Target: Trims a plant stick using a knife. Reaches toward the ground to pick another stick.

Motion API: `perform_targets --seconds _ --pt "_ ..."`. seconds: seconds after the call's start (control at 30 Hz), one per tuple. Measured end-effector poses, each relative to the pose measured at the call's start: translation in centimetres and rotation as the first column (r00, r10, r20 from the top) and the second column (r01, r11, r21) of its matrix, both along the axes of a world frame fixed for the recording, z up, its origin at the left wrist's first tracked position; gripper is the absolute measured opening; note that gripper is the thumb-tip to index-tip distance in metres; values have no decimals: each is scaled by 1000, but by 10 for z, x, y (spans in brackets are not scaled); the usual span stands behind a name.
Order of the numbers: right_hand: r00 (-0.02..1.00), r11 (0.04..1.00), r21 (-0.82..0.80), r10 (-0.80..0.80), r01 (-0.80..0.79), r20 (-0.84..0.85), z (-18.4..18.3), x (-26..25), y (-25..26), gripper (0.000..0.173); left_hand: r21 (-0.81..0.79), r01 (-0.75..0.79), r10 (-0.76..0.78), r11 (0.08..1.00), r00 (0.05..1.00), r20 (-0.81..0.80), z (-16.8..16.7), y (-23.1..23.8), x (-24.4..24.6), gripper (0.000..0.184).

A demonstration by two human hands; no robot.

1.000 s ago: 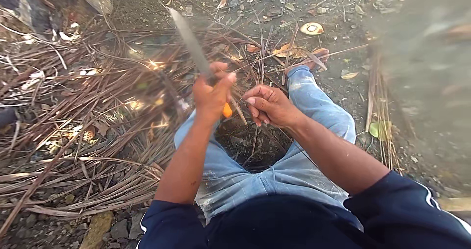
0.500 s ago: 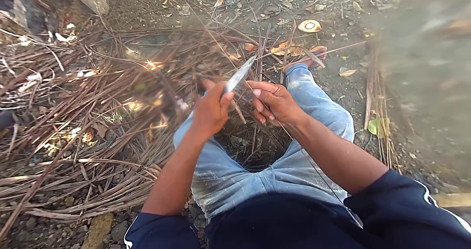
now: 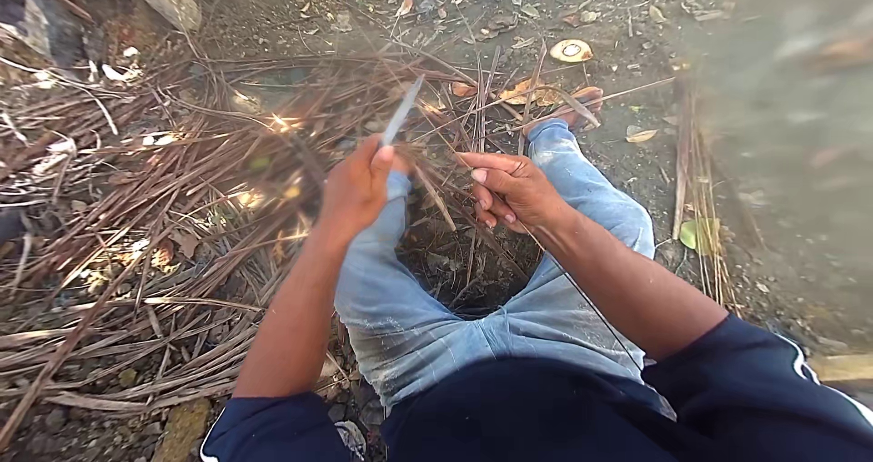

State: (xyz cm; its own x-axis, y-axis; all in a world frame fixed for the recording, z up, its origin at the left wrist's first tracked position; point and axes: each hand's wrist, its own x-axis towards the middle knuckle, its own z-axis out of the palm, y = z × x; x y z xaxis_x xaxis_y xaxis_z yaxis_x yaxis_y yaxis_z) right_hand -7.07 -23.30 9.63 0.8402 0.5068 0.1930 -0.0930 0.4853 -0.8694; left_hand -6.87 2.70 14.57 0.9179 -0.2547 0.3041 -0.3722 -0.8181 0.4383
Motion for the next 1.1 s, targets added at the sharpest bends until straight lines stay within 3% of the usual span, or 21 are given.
perform_targets --seconds 0.13,0.27,0.43,0.53,0.67,0.77,0.83,1.0,1.1 --pt "1000 1000 1 25 -25 -5 0 3 -3 38 40 79 -80 996 996 33 2 -11 -9 54" --pt "999 998 33 54 -54 4 -5 0 -6 37 -1 -15 15 1000 999 -37 8 7 6 52" --pt "998 997 43 61 -61 1 -10 4 -10 36 87 103 -106 991 994 31 1 -9 -6 56" --pt "998 997 19 70 -70 -5 -11 1 -14 37 63 16 -14 998 1000 -25 3 7 7 56" --pt "997 997 23 76 -76 -6 -12 3 -16 36 62 60 -59 996 998 -5 -2 0 2 54" --pt "997 997 19 79 -78 -19 -14 -1 -18 36 3 -51 51 999 994 -100 0 14 12 56" --pt "996 995 44 89 -88 -25 -13 2 -17 36 -5 -38 37 999 998 -56 -2 5 6 55" --pt "994 986 149 86 -75 -73 -14 4 -8 34 178 170 -184 969 981 67 -34 -36 -25 58" --pt "994 990 122 76 -66 -81 -9 3 -7 35 99 48 -55 994 996 69 -31 -24 -13 57"
